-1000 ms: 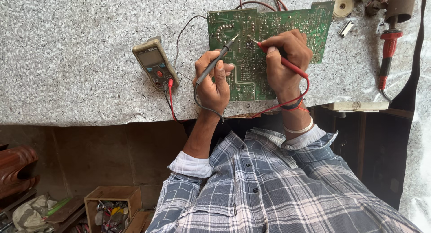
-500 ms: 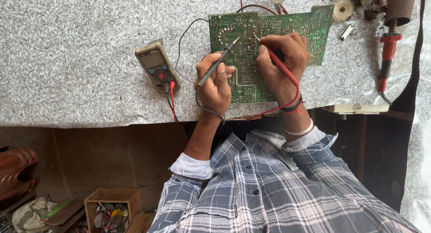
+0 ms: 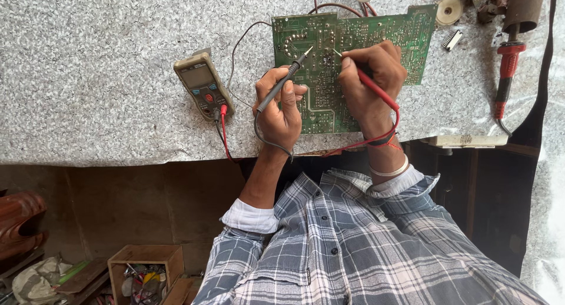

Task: The person uses a multimeter to test points on a green circuit board. They hold the red and black probes and touch them to various solder points and traces across the board while the multimeter sits on the table.

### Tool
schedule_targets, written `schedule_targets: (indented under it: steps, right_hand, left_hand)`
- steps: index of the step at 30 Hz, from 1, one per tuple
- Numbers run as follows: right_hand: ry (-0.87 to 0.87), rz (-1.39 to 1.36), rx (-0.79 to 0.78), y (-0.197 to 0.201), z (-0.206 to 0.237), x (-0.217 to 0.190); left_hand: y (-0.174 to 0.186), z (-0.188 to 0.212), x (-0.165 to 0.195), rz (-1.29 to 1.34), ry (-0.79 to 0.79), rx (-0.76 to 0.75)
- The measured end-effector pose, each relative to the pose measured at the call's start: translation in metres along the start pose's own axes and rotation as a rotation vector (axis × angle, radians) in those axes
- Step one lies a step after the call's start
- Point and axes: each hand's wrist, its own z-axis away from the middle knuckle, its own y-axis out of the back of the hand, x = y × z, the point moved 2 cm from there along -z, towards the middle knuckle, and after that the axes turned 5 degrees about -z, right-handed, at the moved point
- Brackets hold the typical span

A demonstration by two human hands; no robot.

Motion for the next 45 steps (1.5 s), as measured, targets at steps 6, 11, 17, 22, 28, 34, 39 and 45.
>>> schedule_targets:
  steps: [6, 11, 17, 22, 28, 34, 39, 45]
  right_hand:
    - [0.083, 0.021, -0.052, 0.0005, -0.0001, -0.0036]
    - [0.063, 0.03, -0.024, 0.0001, -0.0015, -0.003]
    - [0.074, 0.034, -0.027, 0.0008, -0.0003, -0.0027]
    - [0.095, 0.02, -0.043, -0.0004, -0.0003, -0.0014]
    - [0.116, 0.042, -0.073, -0.0006, -0.0008, -0.0034]
    - [0.15, 0.018, -0.101, 0.0006, -0.0028, -0.006]
    - [0.09, 0.041, -0.073, -0.0009, -0.0012, -0.0038]
    - [0.135, 0.034, -0.092, -0.0011, -0.0003, -0.0017]
  left_hand:
    - [-0.0004, 0.0014, -0.0015, 0.017, 0.001, 0.008]
    - [-0.0006, 0.0019, -0.0026, -0.001, 0.031, 0.0]
    - [-0.0001, 0.0009, 0.0, 0.013, 0.01, -0.002]
    - [0.0003, 0.0004, 0.0017, 0.012, 0.012, 0.009]
    - [0.0003, -0.0001, 0.0024, 0.007, 0.017, 0.016]
    - [-0.0001, 0.0002, 0.0031, 0.02, 0.021, 0.011]
    - [0.0001, 0.0, 0.0028, 0.024, 0.007, 0.004]
    - [-0.0002, 0.001, 0.0017, 0.033, 0.033, 0.013]
